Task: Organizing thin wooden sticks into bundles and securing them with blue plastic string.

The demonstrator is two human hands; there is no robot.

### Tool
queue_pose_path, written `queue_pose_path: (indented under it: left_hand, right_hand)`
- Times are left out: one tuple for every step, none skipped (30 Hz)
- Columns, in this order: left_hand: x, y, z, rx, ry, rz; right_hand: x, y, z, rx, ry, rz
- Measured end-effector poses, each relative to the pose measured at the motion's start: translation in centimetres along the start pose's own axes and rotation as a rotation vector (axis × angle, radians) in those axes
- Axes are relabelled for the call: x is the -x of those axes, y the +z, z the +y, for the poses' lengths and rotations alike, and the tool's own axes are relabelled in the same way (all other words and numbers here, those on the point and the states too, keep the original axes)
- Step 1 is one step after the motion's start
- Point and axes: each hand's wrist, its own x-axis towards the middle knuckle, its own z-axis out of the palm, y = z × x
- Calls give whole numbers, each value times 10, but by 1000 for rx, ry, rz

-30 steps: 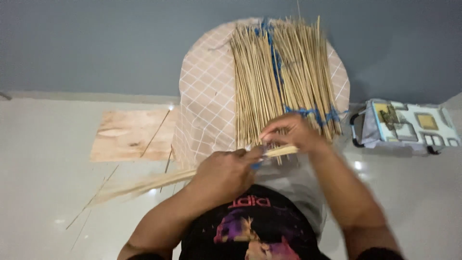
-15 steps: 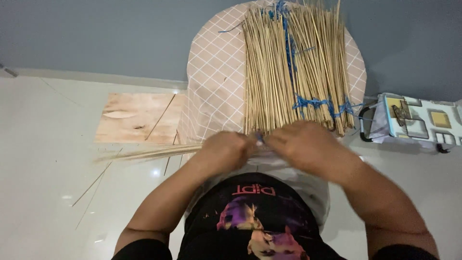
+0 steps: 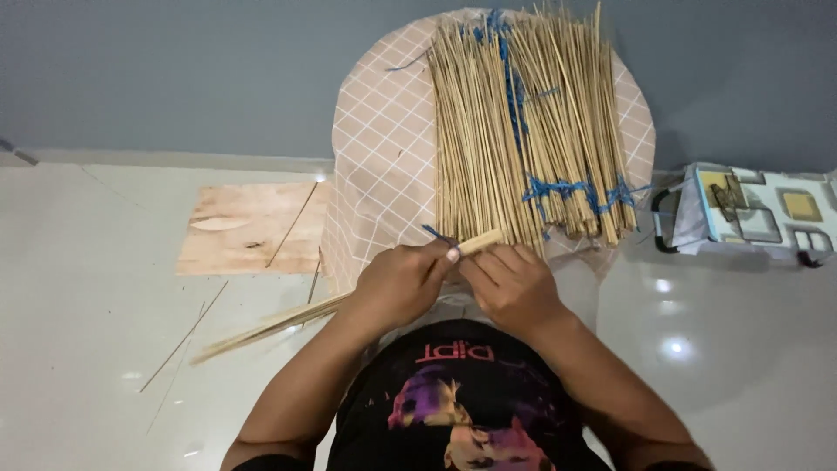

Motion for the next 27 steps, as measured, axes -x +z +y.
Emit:
queue_pose_path:
  left_hand:
    - [-2, -2, 5, 0, 2, -8]
    - [-3, -6, 12, -50, -3, -28]
    - [-4, -10, 18, -100, -8, -49]
    - [-6, -1, 14, -99, -6, -55]
    - [-8, 7, 9, -163, 113, 39]
    - [-14, 12, 4, -232, 238, 144]
    - [-17, 15, 7, -237, 246, 150]
    - [-18, 19, 10, -314, 312, 267]
    - [-19, 24, 12, -391, 378, 383]
    - [-19, 26, 17, -396, 381, 386]
    - [-18, 30, 22, -397, 420, 449]
    - [-16, 34, 27, -397, 458, 506]
    - [-19, 39, 27, -402, 460, 503]
    - [-20, 45, 26, -340, 492, 496]
    - [-20, 52, 26, -278, 522, 489]
    - [-23, 56, 22, -277, 522, 483]
    - [-26, 60, 19, -65, 502, 404]
    - [-31, 63, 16, 147, 479, 323]
    - [-31, 64, 16, 150, 481, 319]
    - [-32, 64, 16, 366, 476, 274]
    - [-33, 65, 17, 582, 467, 226]
    - [-33, 68, 14, 586, 467, 225]
    - [-34, 71, 12, 621, 445, 228]
    - [-32, 74, 9, 656, 418, 232]
    - [-32, 79, 7, 660, 411, 232]
    - [-29, 84, 5, 651, 380, 269]
    - [-27, 90, 3, 641, 349, 306]
  right_hand:
    - [4, 0, 2, 1, 8, -2]
    - [8, -1, 3, 17, -52, -8]
    - [11, -2, 5, 33, -111, -15]
    - [4, -10, 8, 33, -107, -17]
    - [-2, -18, 11, -192, -50, -71]
    - [-13, -25, 18, -408, -2, -115]
    - [-14, -28, 17, -400, -5, -109]
    - [-14, -30, 15, -550, 135, -164]
    - [-14, -33, 13, -700, 277, -218]
    - [-9, -31, 9, -698, 274, -212]
    - [-4, -30, 4, -792, 394, -164]
    - [2, -28, -2, -888, 519, -115]
    - [8, -24, -3, -890, 520, -110]
    - [15, -20, -6, -909, 606, -50]
    - [22, -15, -9, -927, 691, 11]
    - [28, -15, -11, -928, 697, 12]
    - [34, -14, -14, -928, 744, 57]
    - [39, -13, -15, -925, 791, 103]
    - [37, -16, -16, -922, 796, 104]
    - [34, -20, -17, -853, 814, 104]
    - [31, -23, -18, -783, 831, 104]
    - [34, -18, -17, -781, 833, 102]
    - [36, -13, -16, -767, 826, 102]
    - [39, -8, -17, -758, 819, 100]
    - [40, -6, -14, -761, 822, 93]
    - [40, -5, -14, -764, 830, 83]
    - [42, -3, -14, -767, 838, 72]
